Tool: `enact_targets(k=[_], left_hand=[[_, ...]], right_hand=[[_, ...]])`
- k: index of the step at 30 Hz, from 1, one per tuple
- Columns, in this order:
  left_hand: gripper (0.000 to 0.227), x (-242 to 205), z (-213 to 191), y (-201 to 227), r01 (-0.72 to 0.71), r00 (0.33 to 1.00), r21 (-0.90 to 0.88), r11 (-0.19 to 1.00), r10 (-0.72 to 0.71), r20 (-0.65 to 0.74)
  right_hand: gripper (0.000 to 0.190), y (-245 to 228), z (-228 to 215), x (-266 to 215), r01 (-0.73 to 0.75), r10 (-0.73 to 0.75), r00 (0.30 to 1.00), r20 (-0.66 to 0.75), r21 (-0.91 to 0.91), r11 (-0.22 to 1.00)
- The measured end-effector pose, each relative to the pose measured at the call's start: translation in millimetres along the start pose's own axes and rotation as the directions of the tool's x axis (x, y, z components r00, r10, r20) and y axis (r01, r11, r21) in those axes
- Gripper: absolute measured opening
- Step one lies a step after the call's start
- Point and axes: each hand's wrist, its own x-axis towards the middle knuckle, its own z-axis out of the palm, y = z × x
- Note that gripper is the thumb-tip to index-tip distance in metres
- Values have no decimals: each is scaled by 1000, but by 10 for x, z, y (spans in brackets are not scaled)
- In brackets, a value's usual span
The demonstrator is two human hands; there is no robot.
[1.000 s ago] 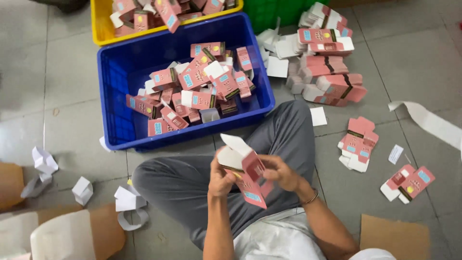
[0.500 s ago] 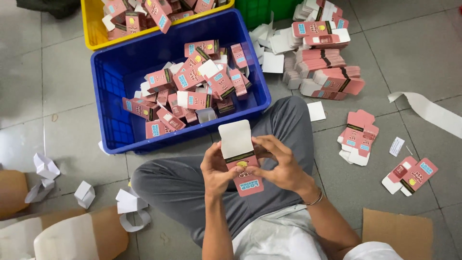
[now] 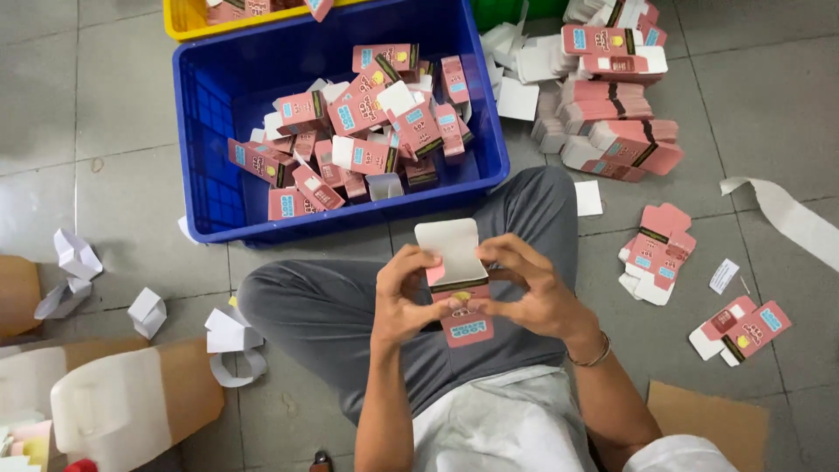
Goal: Folding flat cardboard templates into small pink product boxes while sitting on the floor.
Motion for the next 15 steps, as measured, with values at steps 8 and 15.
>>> enact_targets(k=[8, 15], left_hand=[[50, 2, 44, 130, -7, 1000, 111, 994, 10, -25], [40, 62, 79, 329, -43, 999, 187, 981, 46, -9]], right_hand=[[58, -114, 11, 33, -29, 31, 998, 57, -33, 999], [54, 0, 44, -63, -49, 51, 998, 41, -46, 998]])
